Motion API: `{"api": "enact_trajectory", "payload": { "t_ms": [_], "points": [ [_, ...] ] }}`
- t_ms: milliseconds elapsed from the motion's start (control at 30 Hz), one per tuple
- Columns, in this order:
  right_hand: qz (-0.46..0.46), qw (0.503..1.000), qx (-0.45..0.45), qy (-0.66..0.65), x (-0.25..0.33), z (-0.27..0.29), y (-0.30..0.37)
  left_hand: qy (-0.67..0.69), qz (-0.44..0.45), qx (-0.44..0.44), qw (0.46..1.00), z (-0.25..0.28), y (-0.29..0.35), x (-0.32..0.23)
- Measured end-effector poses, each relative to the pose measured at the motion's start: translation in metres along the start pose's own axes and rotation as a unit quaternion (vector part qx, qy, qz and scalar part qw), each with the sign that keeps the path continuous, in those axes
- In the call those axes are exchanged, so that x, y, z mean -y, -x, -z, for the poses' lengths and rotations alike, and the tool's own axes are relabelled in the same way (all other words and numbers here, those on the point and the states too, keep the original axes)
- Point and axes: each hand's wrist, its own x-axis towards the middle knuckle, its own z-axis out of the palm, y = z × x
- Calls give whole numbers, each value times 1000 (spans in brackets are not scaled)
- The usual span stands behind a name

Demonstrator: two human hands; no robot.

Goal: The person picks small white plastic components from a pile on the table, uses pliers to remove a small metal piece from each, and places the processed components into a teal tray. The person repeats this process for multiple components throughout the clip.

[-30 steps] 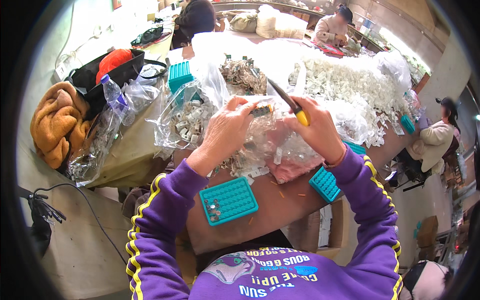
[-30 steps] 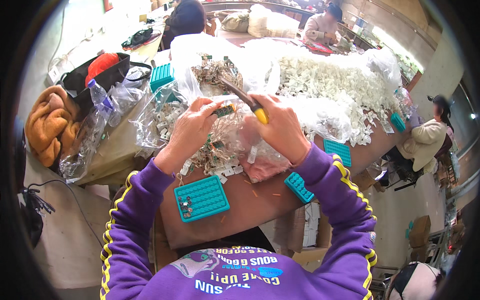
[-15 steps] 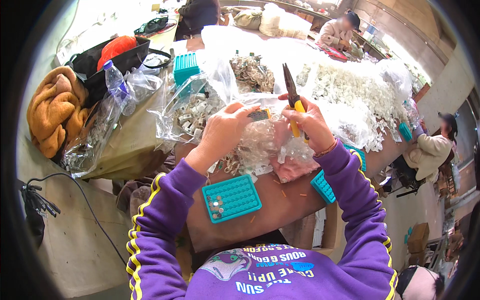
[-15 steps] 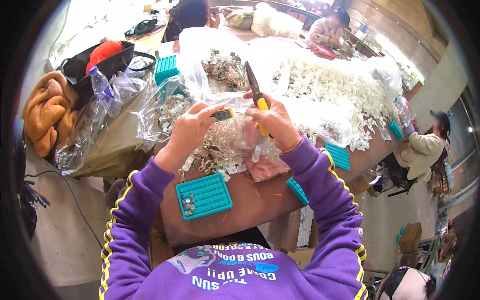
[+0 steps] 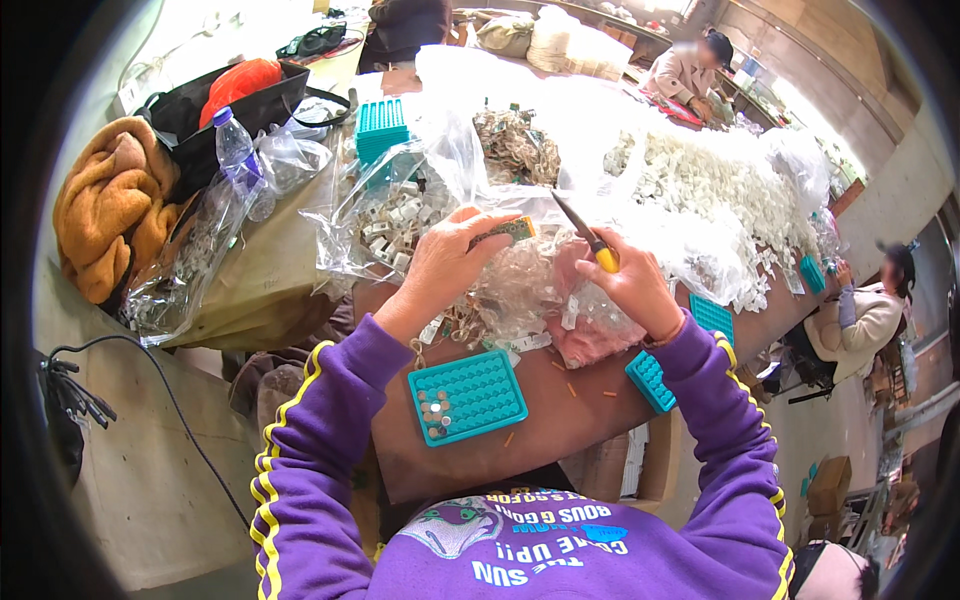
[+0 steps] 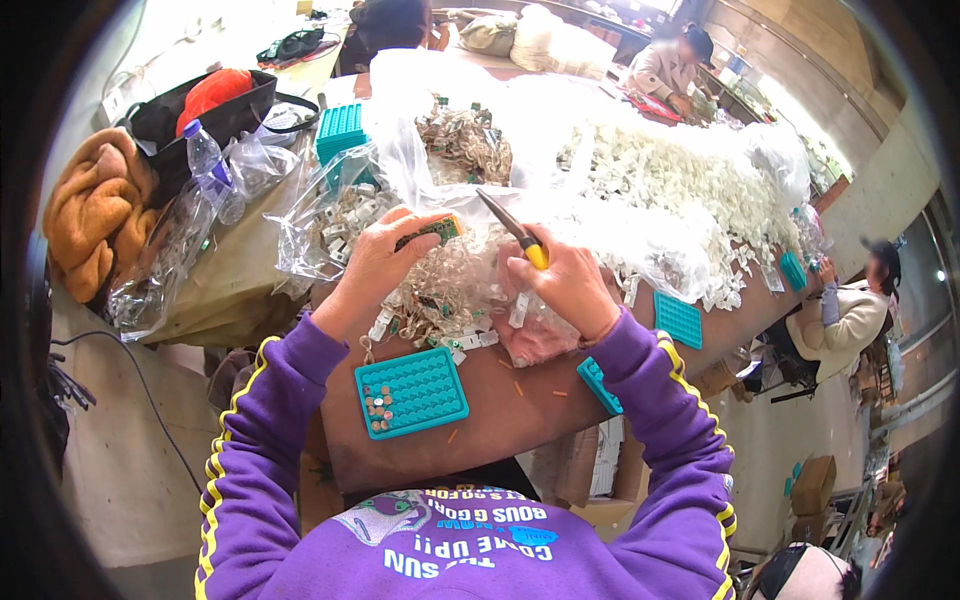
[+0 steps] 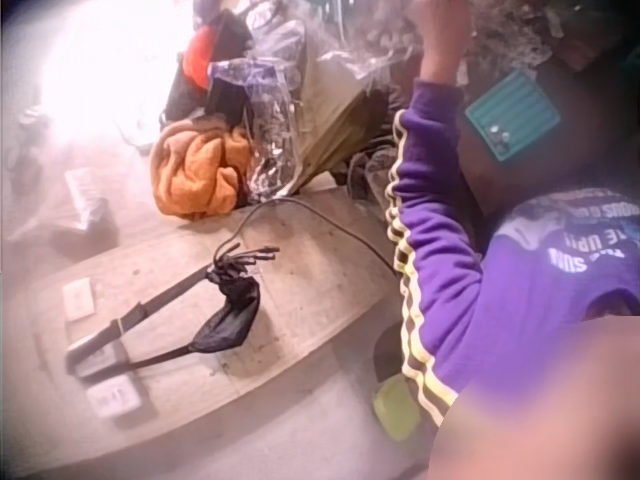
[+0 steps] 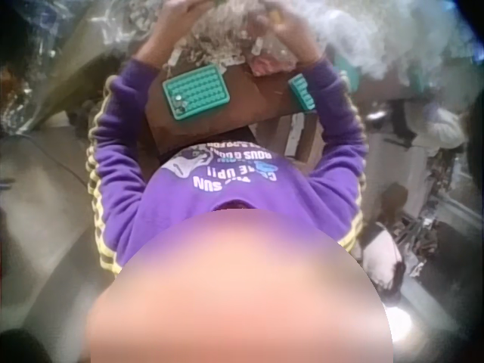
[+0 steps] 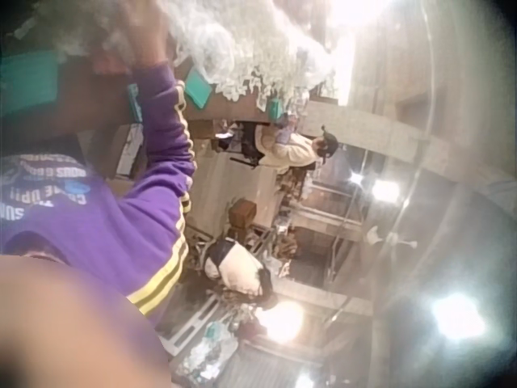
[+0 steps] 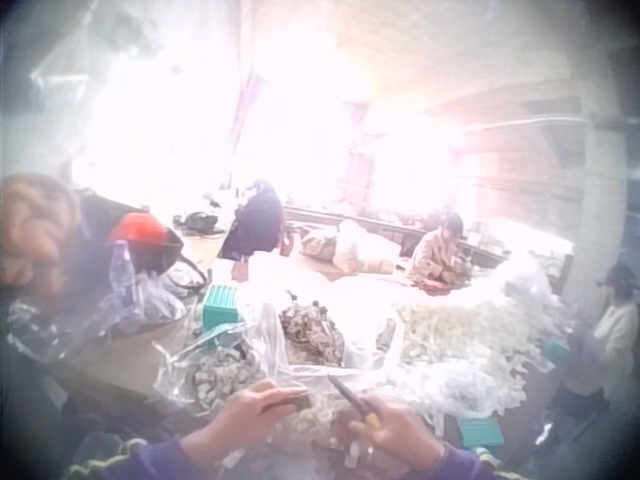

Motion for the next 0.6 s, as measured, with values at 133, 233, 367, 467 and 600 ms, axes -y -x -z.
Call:
{"api": "enact_trajectory", "payload": {
  "t_ms": [133, 233, 367, 467, 600],
  "points": [
    [28, 996, -1, 85, 7, 5, 18, -35, 3, -25, 999, -4, -1, -10],
    [82, 993, -19, 82, 8, 1, 23, -30, 11, -26, 999, -8, -1, -17],
    [39, 997, 0, 62, 7, -1, 25, -36, 16, -42, 998, -9, -1, -22],
    [59, 998, -10, 19, 4, -1, 25, -33, 7, -48, 998, -9, -1, -23],
    [30, 995, 21, -97, 1, -7, 28, -8, 16, -45, 999, -12, -1, -23]
  ]
}}
